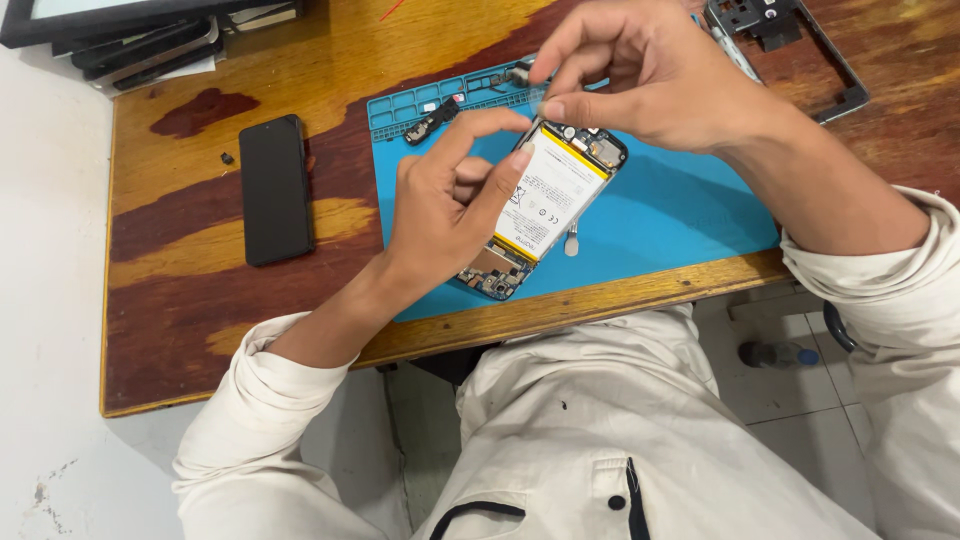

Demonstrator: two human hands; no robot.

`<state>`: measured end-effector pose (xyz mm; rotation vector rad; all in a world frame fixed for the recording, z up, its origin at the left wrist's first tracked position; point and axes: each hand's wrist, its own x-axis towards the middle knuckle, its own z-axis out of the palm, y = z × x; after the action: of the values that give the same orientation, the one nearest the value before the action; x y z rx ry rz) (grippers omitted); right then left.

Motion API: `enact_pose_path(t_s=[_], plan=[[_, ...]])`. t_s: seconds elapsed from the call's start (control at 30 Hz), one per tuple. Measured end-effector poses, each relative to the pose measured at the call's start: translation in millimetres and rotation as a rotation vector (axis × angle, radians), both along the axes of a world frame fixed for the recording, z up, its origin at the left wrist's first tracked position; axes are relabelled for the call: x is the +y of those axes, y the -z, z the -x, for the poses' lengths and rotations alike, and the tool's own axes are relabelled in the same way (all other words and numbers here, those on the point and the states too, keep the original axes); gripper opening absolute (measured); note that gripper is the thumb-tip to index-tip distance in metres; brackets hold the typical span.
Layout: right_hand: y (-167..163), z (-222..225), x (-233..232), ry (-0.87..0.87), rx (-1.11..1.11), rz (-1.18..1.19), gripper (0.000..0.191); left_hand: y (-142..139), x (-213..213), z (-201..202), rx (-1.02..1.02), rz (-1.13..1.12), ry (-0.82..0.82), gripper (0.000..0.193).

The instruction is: The person works on a disassembled smartphone, repeatedly connecting and disconnecting small ribbon cables and flex connectors on the logic board. They use a plastic spudger and tweezers to manipulate the connectors and reposition components while the phone remains open on a blue mat.

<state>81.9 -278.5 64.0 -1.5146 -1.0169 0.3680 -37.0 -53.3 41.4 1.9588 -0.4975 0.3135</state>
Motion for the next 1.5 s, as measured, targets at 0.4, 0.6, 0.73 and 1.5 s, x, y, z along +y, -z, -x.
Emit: enact_pose_path(t_s=[0.4, 0.6, 0.73, 1.5], plan=[[5.5, -2.1, -2.4, 0.003, -0.112, 0.069, 0.021, 0.9, 0.1, -1.2, 0.01, 0.014, 0.0, 0.033], [4.8, -0.4, -0.5, 0.03, -0.057, 0.039, 0.019, 6.1, 1.6, -7.9, 0.128, 0.167, 0.056, 0.022], [1.3, 2.4, -3.9, 0.049, -0.096, 0.053, 0.021, 9.9, 3.9, -11.7, 0.18, 0.242, 0.045, 0.025], [11.8, -0.8, -9.9, 0.06, -0.033, -0.103, 0.008, 19.7, 5.8, -18.4, 0.028, 0.232, -0.047, 0.049]])
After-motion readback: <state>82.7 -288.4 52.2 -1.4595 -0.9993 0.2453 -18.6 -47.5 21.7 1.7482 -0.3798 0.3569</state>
